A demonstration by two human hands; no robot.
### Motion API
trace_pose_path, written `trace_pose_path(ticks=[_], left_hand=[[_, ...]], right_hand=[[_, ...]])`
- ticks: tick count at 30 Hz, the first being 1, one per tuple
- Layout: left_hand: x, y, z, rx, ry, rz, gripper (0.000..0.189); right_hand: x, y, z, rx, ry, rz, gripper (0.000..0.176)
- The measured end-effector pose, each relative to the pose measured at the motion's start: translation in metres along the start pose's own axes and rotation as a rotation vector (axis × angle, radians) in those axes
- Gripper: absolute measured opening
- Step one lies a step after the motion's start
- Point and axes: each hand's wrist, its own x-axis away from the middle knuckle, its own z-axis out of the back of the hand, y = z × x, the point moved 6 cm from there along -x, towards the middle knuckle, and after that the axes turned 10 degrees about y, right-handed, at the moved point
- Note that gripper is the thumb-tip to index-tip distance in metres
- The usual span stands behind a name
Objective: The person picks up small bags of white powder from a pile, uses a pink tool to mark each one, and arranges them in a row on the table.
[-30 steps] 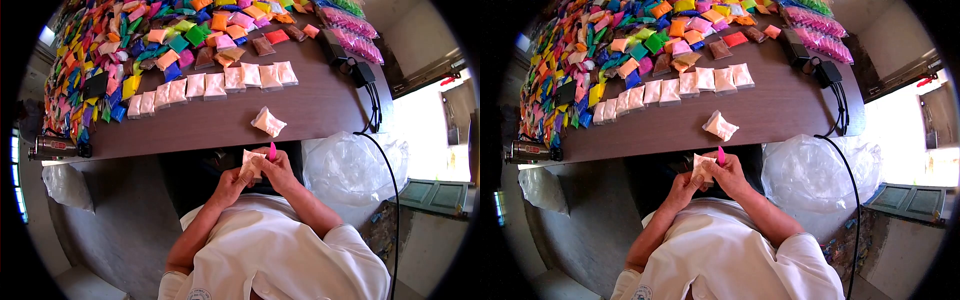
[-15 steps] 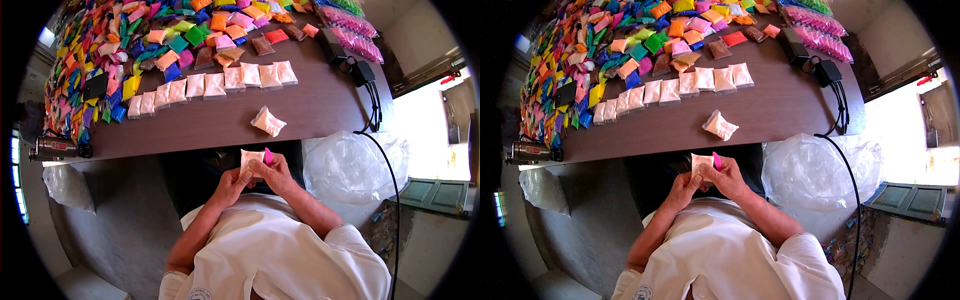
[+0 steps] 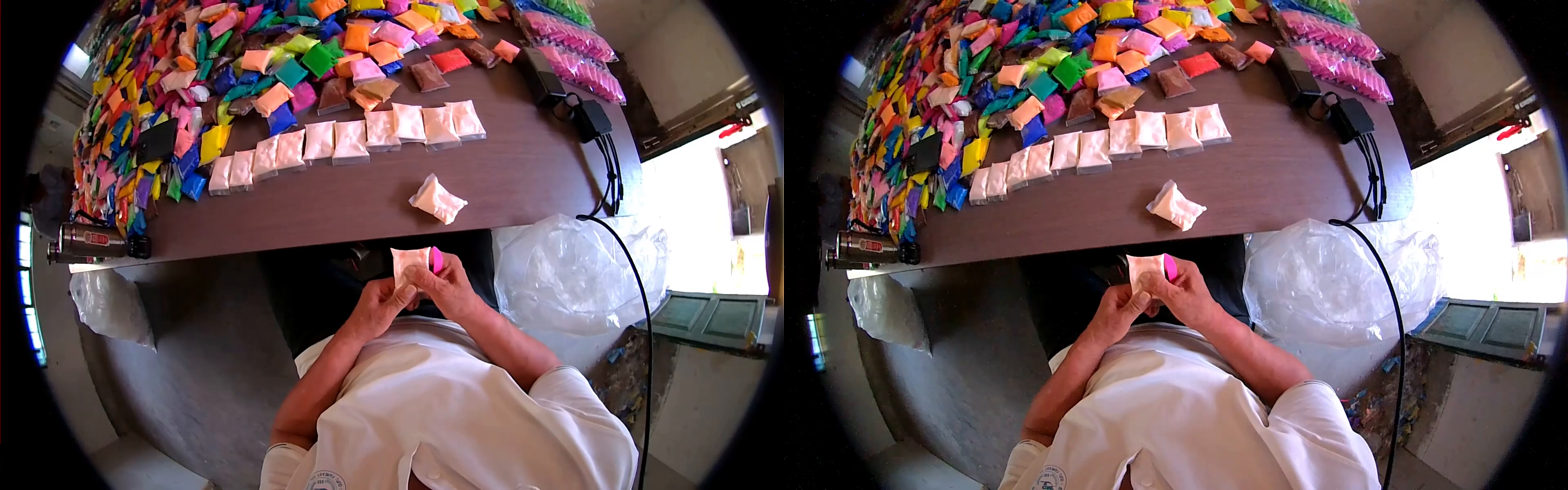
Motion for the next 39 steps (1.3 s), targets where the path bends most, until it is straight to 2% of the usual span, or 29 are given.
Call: trace_pose_path(ticks=[2, 4, 8, 13, 20, 22, 28, 35, 37, 39], left_hand=[[0.0, 0.003, 0.001, 0.013, 0.051, 0.011, 0.039], [0.0, 0.006, 0.001, 0.011, 0.047, 0.006, 0.039], [-0.002, 0.002, 0.005, -0.069, 0.101, 0.004, 0.041], [-0.002, -0.009, 0.002, -0.06, 0.029, -0.004, 0.041], [-0.004, -0.008, 0.002, -0.044, 0.036, -0.012, 0.042], [-0.003, -0.007, 0.0, -0.06, 0.015, 0.001, 0.042], [-0.001, -0.004, -0.003, -0.107, -0.006, 0.025, 0.045], [-0.002, 0.001, -0.003, -0.144, 0.011, 0.016, 0.048], [-0.003, -0.001, -0.003, -0.136, 0.005, 0.015, 0.048], [-0.004, -0.006, -0.002, -0.128, -0.001, 0.015, 0.048]], right_hand=[[0.001, 0.0, 0.0, -0.034, -0.011, 0.005, 0.022], [0.0, 0.004, 0.003, -0.048, 0.027, -0.079, 0.023], [0.001, -0.006, -0.003, -0.116, 0.075, -0.073, 0.02], [0.0, -0.007, 0.001, 0.018, 0.083, 0.038, 0.013], [-0.001, -0.003, 0.001, -0.006, 0.125, 0.007, 0.011], [-0.001, -0.009, 0.001, 0.025, 0.197, 0.019, 0.012], [-0.002, -0.008, 0.002, 0.031, 0.163, -0.004, 0.01], [0.001, -0.006, 0.008, -0.044, 0.161, -0.031, 0.015], [-0.001, 0.0, 0.017, 0.021, 0.219, 0.027, 0.019], [0.001, -0.002, 0.018, 0.019, 0.18, 0.046, 0.02]])
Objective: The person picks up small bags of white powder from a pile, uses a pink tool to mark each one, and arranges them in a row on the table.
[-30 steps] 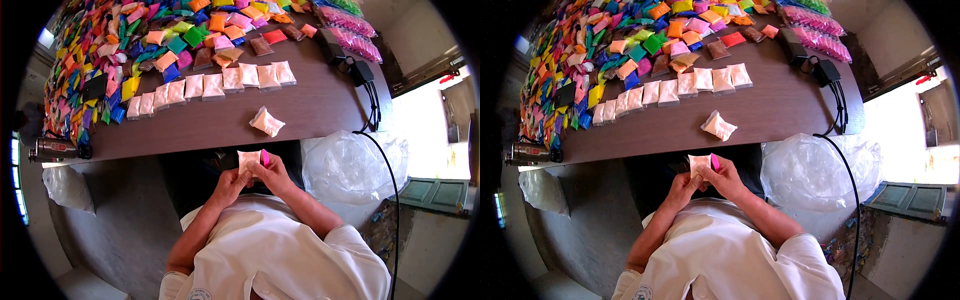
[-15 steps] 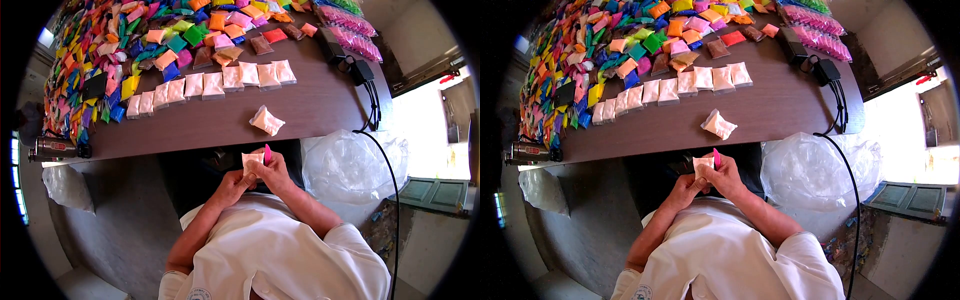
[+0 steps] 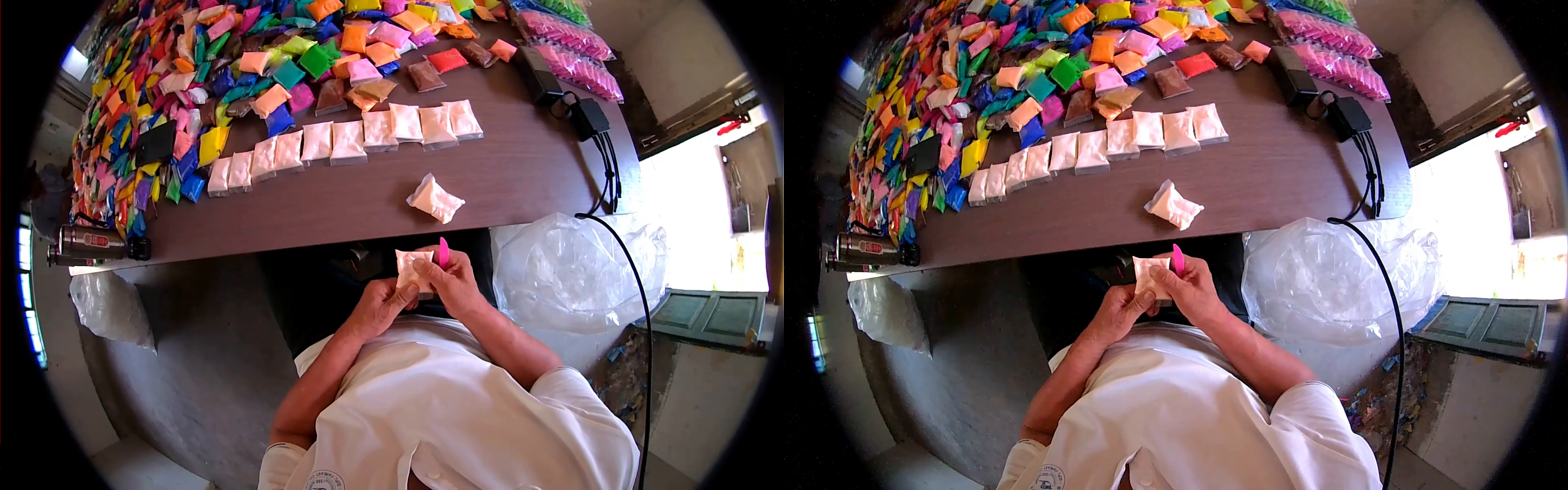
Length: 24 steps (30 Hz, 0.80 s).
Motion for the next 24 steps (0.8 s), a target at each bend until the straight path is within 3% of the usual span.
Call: trace_pose_path(ticks=[7, 24], left_hand=[[-0.001, -0.001, 0.001, 0.032, 0.026, -0.007, 0.047], [0.001, -0.007, 0.003, 0.021, 0.042, 0.006, 0.044]], right_hand=[[0.003, -0.003, -0.01, -0.044, -0.05, -0.078, 0.019], [0.005, 0.001, -0.012, 0.032, -0.149, -0.007, 0.019]])
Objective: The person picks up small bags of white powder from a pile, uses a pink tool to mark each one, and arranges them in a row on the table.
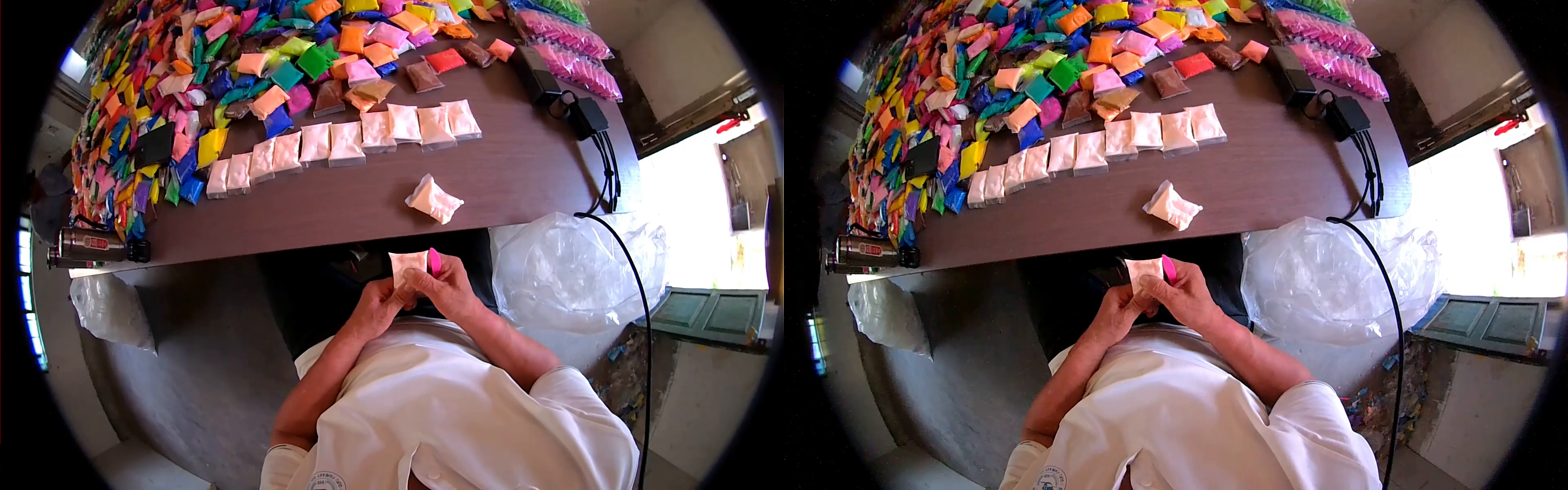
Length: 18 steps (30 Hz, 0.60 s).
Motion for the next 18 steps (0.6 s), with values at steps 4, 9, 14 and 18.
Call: trace_pose_path(ticks=[4, 9, 14, 18], left_hand=[[0.0, 0.007, -0.001, -0.006, -0.004, -0.006, 0.043], [-0.001, -0.003, 0.002, -0.038, 0.008, -0.002, 0.042], [0.0, 0.002, -0.001, -0.037, -0.017, 0.03, 0.045], [0.0, 0.0, 0.001, -0.072, -0.013, 0.025, 0.045]], right_hand=[[0.0, 0.001, 0.0, -0.1, 0.022, -0.049, 0.018], [-0.002, 0.0, 0.003, -0.053, 0.021, -0.037, 0.018], [-0.002, -0.003, -0.001, -0.012, -0.028, 0.013, 0.021], [-0.001, 0.008, 0.003, -0.065, 0.052, -0.087, 0.026]])
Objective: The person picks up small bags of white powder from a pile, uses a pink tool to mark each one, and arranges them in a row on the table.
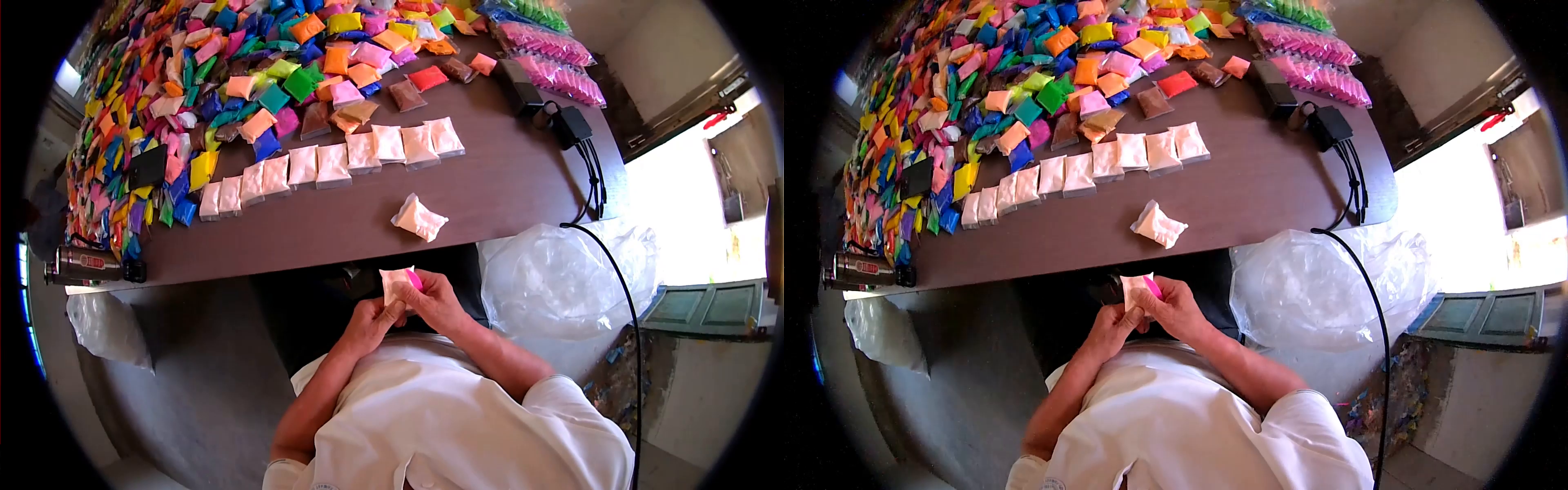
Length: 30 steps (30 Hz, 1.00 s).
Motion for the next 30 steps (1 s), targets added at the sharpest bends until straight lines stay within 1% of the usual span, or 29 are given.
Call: trace_pose_path(ticks=[6, 8, 11, 12, 14, 18, 20, 23, 27, 30], left_hand=[[0.0, 0.002, -0.001, 0.037, -0.018, -0.014, 0.045], [-0.001, 0.003, 0.002, 0.056, 0.026, -0.004, 0.043], [-0.001, 0.0, 0.004, 0.019, 0.042, 0.014, 0.041], [0.0, -0.002, 0.004, 0.019, 0.042, 0.014, 0.041], [0.001, -0.003, 0.0, 0.083, -0.028, -0.007, 0.04], [0.002, -0.004, -0.004, 0.107, -0.052, -0.001, 0.04], [0.003, -0.007, -0.005, 0.091, -0.087, 0.012, 0.04], [0.003, -0.001, -0.007, 0.123, -0.084, 0.002, 0.039], [0.001, 0.004, -0.004, 0.061, -0.044, -0.003, 0.039], [0.0, 0.003, -0.002, 0.088, -0.011, -0.025, 0.038]], right_hand=[[0.0, -0.001, 0.0, 0.03, -0.026, 0.03, 0.028], [-0.002, -0.002, -0.002, 0.068, -0.056, 0.1, 0.028], [-0.002, -0.002, -0.003, 0.084, -0.09, 0.116, 0.028], [-0.002, -0.004, -0.003, 0.083, -0.09, 0.115, 0.028], [0.0, -0.006, -0.004, 0.054, -0.102, 0.048, 0.027], [0.0, -0.01, -0.001, 0.115, -0.123, 0.1, 0.026], [0.001, -0.008, -0.001, 0.115, -0.131, 0.049, 0.025], [0.003, -0.009, -0.001, 0.078, -0.154, 0.019, 0.026], [0.004, -0.007, -0.002, -0.001, -0.098, 0.019, 0.026], [0.003, -0.012, -0.002, 0.069, -0.05, 0.049, 0.025]])
